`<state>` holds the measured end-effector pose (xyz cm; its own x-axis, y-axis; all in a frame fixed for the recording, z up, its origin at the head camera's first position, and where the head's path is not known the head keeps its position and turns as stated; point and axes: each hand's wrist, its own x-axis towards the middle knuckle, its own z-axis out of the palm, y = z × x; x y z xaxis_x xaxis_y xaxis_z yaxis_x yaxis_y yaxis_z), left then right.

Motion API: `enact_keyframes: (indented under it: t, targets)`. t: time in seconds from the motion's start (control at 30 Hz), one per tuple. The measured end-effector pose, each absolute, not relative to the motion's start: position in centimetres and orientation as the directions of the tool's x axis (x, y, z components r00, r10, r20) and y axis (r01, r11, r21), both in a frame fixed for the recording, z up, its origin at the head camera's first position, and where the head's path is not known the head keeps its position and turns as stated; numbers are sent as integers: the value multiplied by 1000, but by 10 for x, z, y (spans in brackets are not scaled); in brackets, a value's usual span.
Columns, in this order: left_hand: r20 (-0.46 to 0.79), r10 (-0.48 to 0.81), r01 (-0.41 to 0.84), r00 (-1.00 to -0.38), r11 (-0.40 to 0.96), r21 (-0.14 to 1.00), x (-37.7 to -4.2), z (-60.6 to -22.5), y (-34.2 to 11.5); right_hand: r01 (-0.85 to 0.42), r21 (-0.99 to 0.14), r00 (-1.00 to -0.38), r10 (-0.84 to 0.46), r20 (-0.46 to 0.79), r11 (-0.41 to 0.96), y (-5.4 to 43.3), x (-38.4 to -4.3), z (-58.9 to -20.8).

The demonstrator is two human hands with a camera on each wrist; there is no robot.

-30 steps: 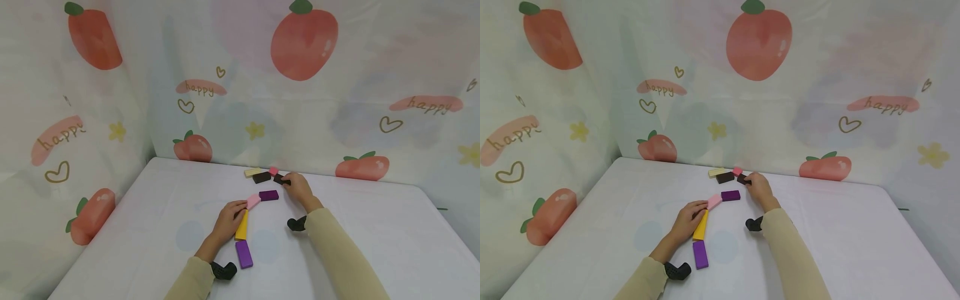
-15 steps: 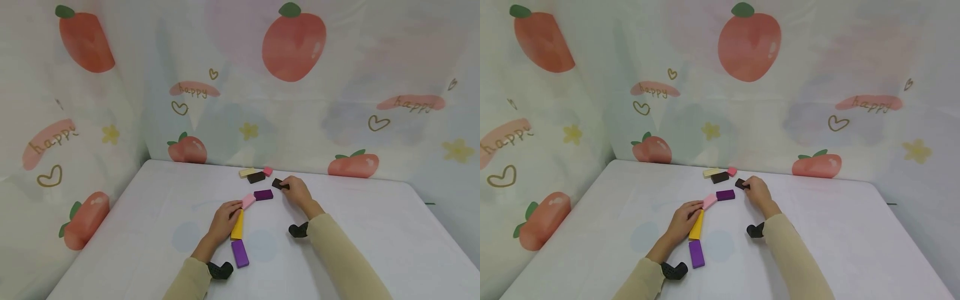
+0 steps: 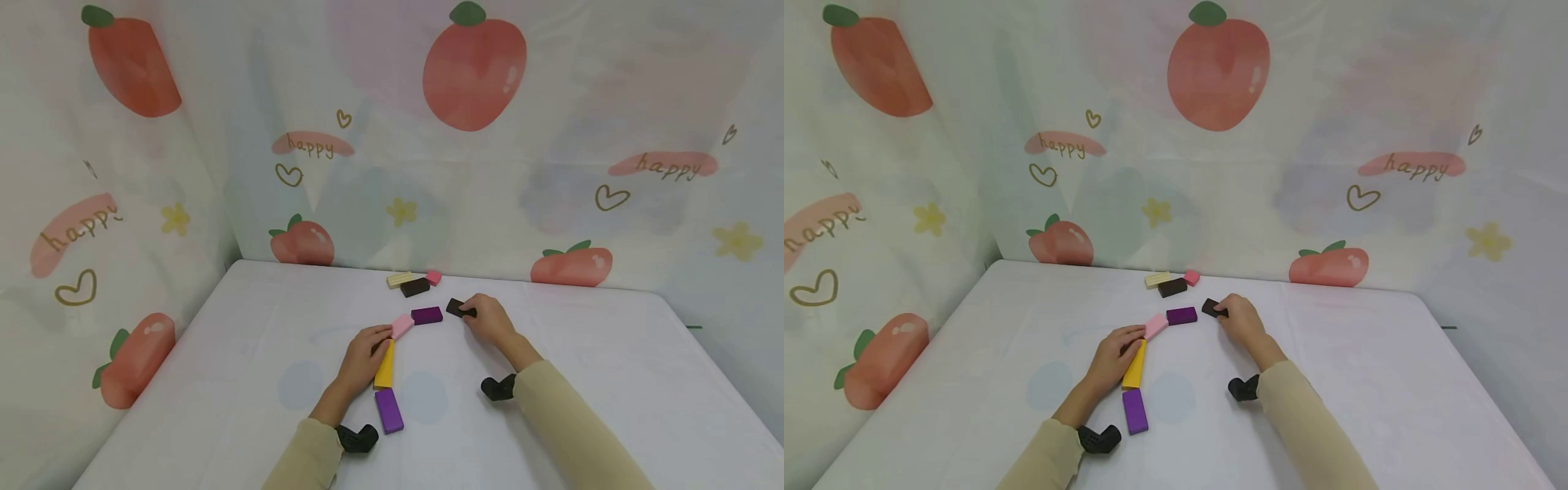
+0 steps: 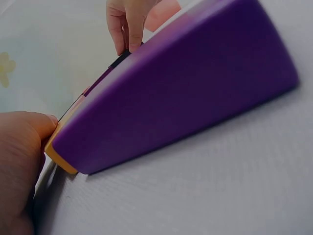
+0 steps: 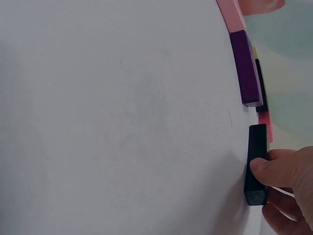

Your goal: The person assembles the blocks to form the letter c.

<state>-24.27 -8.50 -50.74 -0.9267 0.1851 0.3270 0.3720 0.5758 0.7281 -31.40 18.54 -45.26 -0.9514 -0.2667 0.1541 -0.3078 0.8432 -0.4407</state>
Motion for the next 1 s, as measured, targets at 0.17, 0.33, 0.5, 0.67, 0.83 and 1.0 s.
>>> enact_keyframes:
  t: [0.17, 0.33, 0.5, 0.67, 0.83, 1.0]
  targets:
    - [330, 188, 376, -925, 574, 727, -243, -506, -85, -332, -433, -943, -283, 176, 838, 189, -309, -453]
    - [331, 169, 368, -928, 552, 749, -242, -505, -86, -331, -433, -943, -279, 182, 838, 190, -304, -455]
    - [333, 144, 358, -932, 516, 778, -241, -506, -86, -327, -434, -944, -271, 187, 840, 191, -297, -456]
    - [324, 110, 337, -940, 471, 815, -240, -507, -87, -320, -439, -946, -263, 188, 840, 191, -290, -459]
    - [337, 84, 339, -938, 428, 838, -237, -507, -87, -311, -445, -949, -247, 198, 839, 191, -284, -459]
    - [303, 82, 310, -949, 398, 863, -229, -504, -89, -313, -447, -947, -239, 216, 838, 191, -276, -459]
